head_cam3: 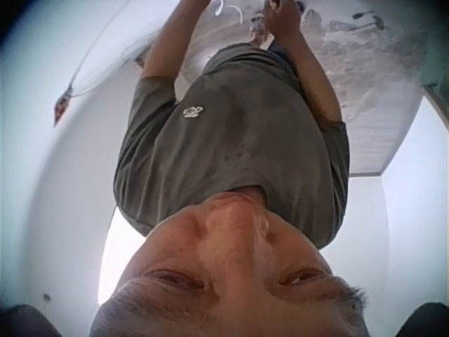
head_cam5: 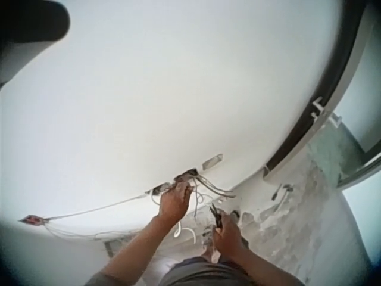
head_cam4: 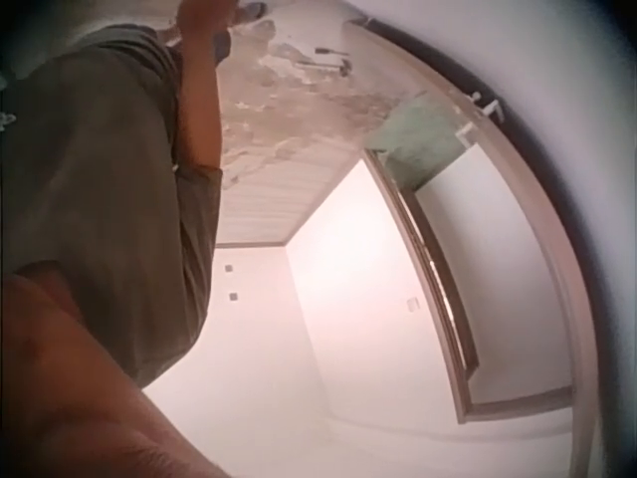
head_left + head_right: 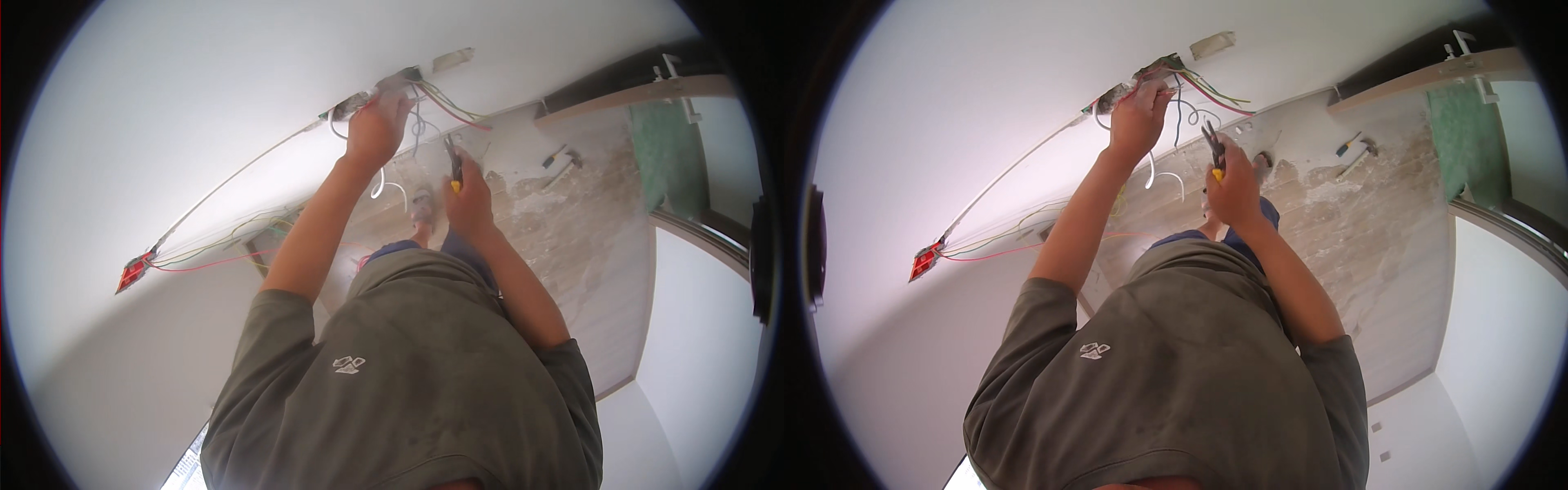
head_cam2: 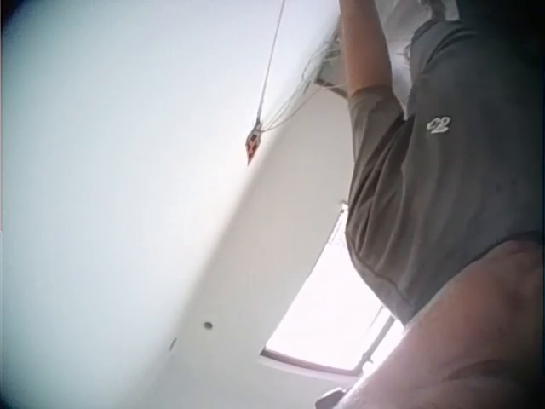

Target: Organizing and installing electrical wires into wall-mounted junction boxes using a hammer and pliers.

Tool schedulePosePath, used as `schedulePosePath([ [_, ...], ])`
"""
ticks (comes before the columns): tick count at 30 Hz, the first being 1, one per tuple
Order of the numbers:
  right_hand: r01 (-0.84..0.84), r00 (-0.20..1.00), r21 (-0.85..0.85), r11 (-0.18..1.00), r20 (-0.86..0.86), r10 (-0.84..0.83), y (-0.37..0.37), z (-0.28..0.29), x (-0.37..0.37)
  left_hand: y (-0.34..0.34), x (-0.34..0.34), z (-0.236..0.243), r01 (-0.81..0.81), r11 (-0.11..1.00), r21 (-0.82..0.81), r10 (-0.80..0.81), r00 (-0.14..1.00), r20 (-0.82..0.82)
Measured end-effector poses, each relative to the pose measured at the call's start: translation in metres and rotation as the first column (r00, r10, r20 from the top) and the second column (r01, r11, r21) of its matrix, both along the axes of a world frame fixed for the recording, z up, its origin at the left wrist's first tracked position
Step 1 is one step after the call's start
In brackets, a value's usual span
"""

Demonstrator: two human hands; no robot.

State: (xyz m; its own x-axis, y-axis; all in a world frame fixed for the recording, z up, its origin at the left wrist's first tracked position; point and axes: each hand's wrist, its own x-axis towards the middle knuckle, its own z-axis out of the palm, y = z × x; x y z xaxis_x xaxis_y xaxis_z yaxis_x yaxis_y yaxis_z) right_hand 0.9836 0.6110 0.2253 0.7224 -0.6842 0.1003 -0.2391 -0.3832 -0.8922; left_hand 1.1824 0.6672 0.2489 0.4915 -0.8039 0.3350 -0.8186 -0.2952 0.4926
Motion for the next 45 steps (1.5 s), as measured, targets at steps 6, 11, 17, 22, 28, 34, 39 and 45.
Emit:
schedulePosePath([
  [6,-0.001,0.994,-0.010,1.000,-0.110,-0.001,-0.014,0.001,0.038,-0.001,-0.003,-0.001,-0.073,0.997,0.039,0.075,0.996,-0.049],
  [11,0.017,0.979,-0.101,0.995,-0.200,-0.037,-0.016,0.005,0.059,0.000,-0.003,-0.001,-0.073,0.997,0.013,0.075,0.977,-0.199],
  [17,0.030,0.972,-0.209,0.977,-0.221,-0.077,-0.013,0.008,0.077,0.000,-0.002,-0.001,-0.089,0.996,-0.009,0.083,0.957,-0.277],
  [22,0.080,0.951,-0.236,0.968,-0.274,-0.145,-0.010,0.010,0.084,-0.003,-0.002,-0.003,-0.097,0.995,-0.032,0.091,0.984,-0.154],
  [28,0.094,0.933,-0.260,0.961,-0.315,-0.177,-0.010,0.008,0.086,-0.004,-0.005,0.001,-0.112,0.993,-0.019,0.105,0.967,-0.232],
  [34,0.099,0.915,-0.331,0.939,-0.339,-0.216,-0.011,-0.001,0.091,-0.005,-0.006,0.005,-0.116,0.993,0.007,0.114,0.964,-0.242],
  [39,0.115,0.916,-0.390,0.914,-0.314,-0.249,-0.017,-0.015,0.091,-0.004,-0.004,0.008,-0.058,0.998,0.012,0.059,0.983,-0.176],
  [45,0.082,0.938,-0.408,0.909,-0.277,-0.209,-0.023,-0.022,0.091,-0.003,-0.002,0.018,0.064,0.984,0.167,0.010,0.911,-0.412],
])
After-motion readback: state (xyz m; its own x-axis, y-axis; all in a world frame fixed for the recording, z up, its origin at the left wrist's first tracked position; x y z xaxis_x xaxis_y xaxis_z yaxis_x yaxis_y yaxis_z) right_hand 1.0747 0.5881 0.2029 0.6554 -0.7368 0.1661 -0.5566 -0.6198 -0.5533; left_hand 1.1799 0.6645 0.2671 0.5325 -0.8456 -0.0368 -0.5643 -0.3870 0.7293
